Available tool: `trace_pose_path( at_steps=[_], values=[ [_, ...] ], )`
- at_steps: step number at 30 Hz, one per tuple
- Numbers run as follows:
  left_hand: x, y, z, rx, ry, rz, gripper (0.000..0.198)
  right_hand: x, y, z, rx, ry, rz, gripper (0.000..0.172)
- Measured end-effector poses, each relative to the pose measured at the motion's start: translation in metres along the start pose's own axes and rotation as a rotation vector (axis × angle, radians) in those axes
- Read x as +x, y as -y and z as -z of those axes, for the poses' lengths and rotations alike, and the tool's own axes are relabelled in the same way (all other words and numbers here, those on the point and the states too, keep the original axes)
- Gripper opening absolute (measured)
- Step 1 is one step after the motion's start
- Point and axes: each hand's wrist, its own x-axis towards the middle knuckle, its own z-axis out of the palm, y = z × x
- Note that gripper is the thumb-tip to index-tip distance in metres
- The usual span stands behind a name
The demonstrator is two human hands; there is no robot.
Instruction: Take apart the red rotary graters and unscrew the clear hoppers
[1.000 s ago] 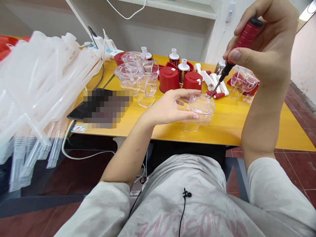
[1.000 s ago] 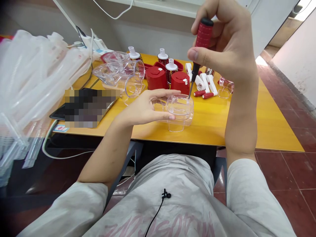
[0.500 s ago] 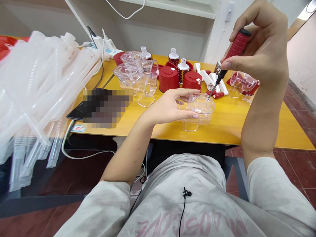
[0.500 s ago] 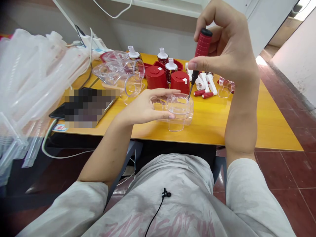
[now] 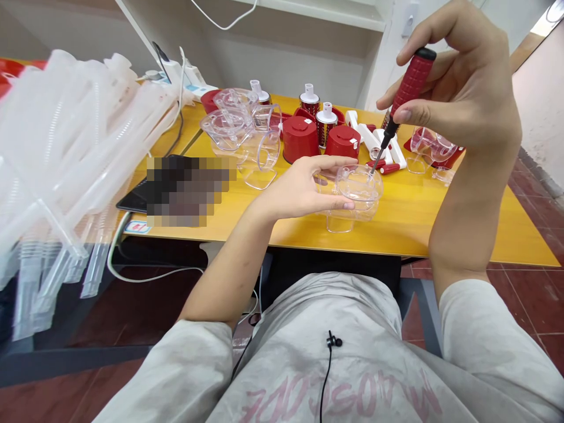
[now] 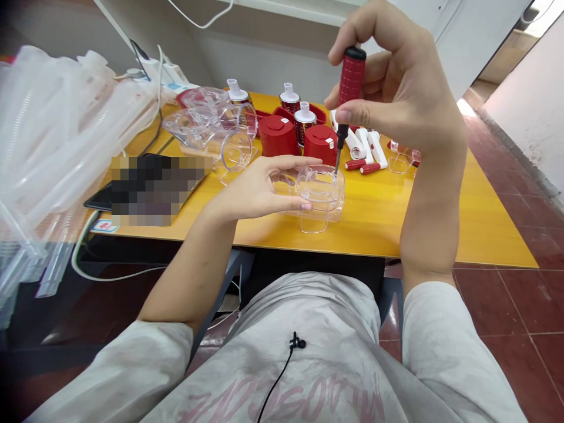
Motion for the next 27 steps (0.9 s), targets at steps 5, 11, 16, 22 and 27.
trace_pose_path(
  at_steps=[5, 11, 16, 22, 27],
  values=[
    [-0.001, -0.003, 0.0, 0.011, -0.003, 0.012, 0.1, 0.01, -0.018, 0.009, -0.066, 0.013, 0.179, 0.057],
    [-0.002, -0.007, 0.0, 0.024, 0.002, 0.021, 0.093, 0.016, -0.018, 0.0, -0.311, -0.134, 0.26, 0.038],
    [-0.001, -0.007, 0.0, 0.003, 0.008, 0.02, 0.092, 0.014, -0.016, -0.008, -0.142, -0.083, 0.357, 0.045],
    [-0.001, -0.007, 0.001, 0.008, 0.015, 0.033, 0.092, 0.017, -0.027, 0.001, 0.056, 0.081, 0.326, 0.054],
    [-0.001, -0.007, 0.001, 0.003, 0.01, 0.032, 0.093, 0.018, -0.02, 0.007, -0.249, -0.028, 0.326, 0.04]
  ],
)
